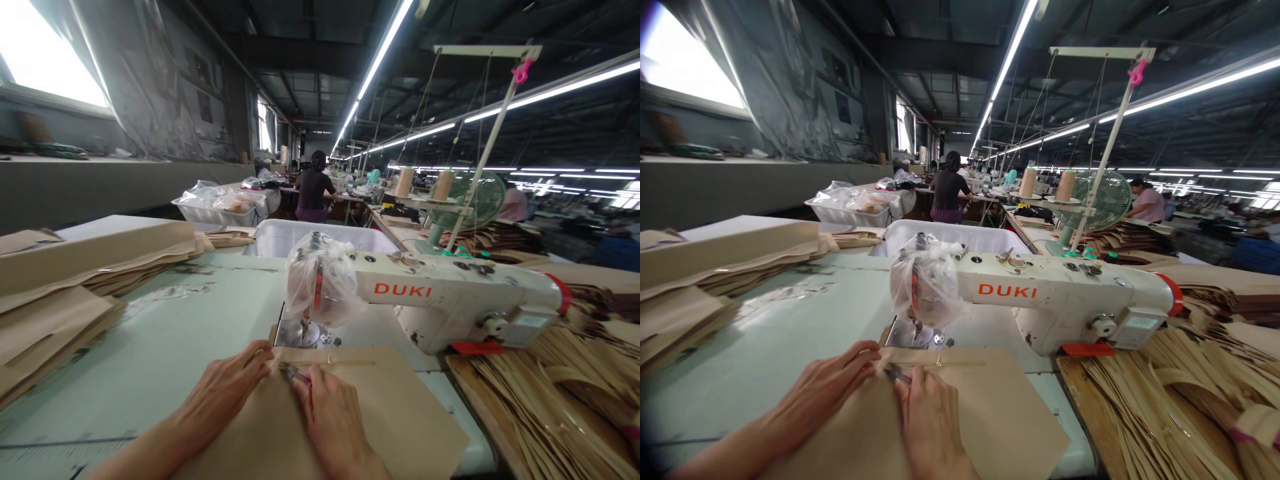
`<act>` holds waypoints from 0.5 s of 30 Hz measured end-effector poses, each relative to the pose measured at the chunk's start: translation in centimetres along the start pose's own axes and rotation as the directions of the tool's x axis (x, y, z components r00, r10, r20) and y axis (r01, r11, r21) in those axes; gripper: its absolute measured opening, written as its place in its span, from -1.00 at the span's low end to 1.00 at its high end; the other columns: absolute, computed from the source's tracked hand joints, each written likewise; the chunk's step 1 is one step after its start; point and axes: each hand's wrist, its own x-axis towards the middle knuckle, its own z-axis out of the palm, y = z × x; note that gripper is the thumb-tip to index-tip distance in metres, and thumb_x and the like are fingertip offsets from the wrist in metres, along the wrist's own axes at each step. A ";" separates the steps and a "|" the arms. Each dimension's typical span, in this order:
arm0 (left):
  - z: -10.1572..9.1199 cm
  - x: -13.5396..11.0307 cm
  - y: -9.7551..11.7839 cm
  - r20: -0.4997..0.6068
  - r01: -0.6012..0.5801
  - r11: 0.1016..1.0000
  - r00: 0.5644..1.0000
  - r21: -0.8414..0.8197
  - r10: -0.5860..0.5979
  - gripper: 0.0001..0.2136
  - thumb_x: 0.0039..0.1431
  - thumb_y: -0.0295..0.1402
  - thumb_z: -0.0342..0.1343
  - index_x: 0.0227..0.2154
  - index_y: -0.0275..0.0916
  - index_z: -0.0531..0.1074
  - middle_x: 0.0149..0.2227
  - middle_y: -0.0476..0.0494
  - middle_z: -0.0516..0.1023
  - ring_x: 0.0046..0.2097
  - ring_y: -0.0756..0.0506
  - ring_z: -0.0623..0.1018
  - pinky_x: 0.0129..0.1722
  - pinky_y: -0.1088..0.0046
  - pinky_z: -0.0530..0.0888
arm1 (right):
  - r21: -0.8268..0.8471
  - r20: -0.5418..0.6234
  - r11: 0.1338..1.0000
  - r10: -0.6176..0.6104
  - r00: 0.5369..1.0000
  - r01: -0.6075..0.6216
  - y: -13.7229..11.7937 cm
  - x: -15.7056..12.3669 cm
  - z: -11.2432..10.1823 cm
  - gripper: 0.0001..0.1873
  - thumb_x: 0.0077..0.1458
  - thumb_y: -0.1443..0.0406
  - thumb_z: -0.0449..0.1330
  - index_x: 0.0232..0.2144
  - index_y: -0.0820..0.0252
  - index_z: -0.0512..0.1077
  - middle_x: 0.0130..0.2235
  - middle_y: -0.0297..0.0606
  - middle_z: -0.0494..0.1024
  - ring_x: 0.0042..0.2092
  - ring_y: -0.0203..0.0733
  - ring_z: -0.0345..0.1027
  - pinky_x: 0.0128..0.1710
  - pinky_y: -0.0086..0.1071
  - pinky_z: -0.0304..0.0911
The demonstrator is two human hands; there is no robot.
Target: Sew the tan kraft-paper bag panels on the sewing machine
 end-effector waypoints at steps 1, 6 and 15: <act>-0.1 -0.1 0.1 0.021 -0.022 1.000 1.000 0.016 0.022 -0.68 0.43 -0.45 -0.22 0.08 -0.05 0.33 0.18 -0.09 0.39 -0.10 -0.12 0.62 -0.14 0.37 0.54 | -0.022 0.026 1.000 -0.004 1.000 0.005 -0.2 0.0 0.0 -0.82 0.39 0.20 0.04 -0.15 0.11 0.41 -0.20 -0.25 0.61 -0.20 0.00 0.55 -0.31 -0.28 0.29; 0.2 -0.3 0.3 0.071 -0.156 0.981 0.986 0.112 0.148 -0.62 0.38 -0.58 -0.21 0.12 -0.13 0.31 0.15 -0.17 0.44 0.03 -0.15 0.58 -0.09 0.35 0.56 | -0.077 0.048 0.997 -0.003 0.999 0.007 -0.7 0.4 0.2 -0.84 0.37 0.22 0.08 -0.14 0.12 0.42 -0.19 -0.23 0.62 -0.20 0.01 0.56 -0.32 -0.26 0.33; 2.1 -0.3 0.0 -0.041 -0.114 0.973 0.991 0.202 0.124 -0.65 0.42 -0.57 -0.27 0.06 -0.18 0.34 0.10 -0.19 0.46 -0.16 -0.08 0.64 -0.24 0.44 0.58 | -0.084 0.011 0.994 -0.071 0.997 0.071 -0.6 1.1 1.0 -0.92 0.31 0.25 0.18 -0.19 0.14 0.41 -0.23 -0.25 0.62 -0.22 0.01 0.56 -0.36 -0.26 0.32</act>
